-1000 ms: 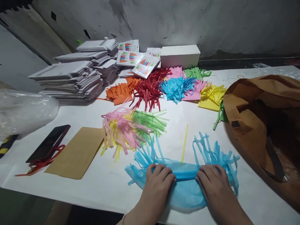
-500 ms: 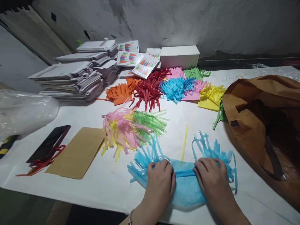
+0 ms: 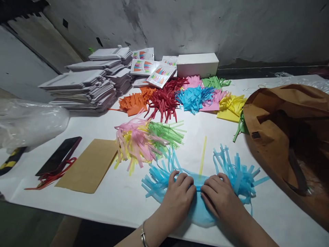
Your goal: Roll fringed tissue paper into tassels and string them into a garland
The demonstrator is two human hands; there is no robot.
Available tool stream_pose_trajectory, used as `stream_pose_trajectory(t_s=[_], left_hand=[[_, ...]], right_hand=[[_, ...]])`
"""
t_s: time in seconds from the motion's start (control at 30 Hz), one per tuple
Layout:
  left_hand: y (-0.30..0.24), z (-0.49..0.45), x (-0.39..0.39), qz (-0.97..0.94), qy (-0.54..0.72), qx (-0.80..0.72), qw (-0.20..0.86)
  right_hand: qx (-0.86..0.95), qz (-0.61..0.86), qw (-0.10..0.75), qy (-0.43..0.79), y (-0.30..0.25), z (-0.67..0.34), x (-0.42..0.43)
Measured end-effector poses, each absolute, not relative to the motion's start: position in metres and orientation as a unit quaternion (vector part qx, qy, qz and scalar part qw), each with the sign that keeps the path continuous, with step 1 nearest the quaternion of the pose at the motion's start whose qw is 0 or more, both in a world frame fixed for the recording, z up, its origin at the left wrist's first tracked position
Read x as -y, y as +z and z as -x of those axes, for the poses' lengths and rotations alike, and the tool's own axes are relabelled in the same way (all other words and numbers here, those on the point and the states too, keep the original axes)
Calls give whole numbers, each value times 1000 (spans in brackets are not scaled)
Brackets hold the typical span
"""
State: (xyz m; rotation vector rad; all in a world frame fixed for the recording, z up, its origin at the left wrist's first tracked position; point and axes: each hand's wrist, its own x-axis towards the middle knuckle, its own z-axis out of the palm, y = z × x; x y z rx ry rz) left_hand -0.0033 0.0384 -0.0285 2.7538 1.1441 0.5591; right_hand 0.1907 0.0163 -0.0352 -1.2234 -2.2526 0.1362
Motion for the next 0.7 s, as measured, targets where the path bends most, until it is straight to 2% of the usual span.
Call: stream_pose_trajectory(t_s=[0.23,0.33,0.47,0.53,0.7], left_hand=[[-34,4,-43,-929,151,-338,33],[-37,5,-43,-928,165,-332,44],[-38,6,-43,-922,173,-342,56],[-35,5,-42,-919,161,-353,75],[-22,-2,-43,-900,115,-399,132]], right_hand=[[855,428,292,28,-34,-194,-10],[855,423,300,-17,-35,-217,2],[872,420,237,-77,-44,-242,20],[876,422,221,-72,-48,-246,24],[828,502,248,-18,-48,-233,22]])
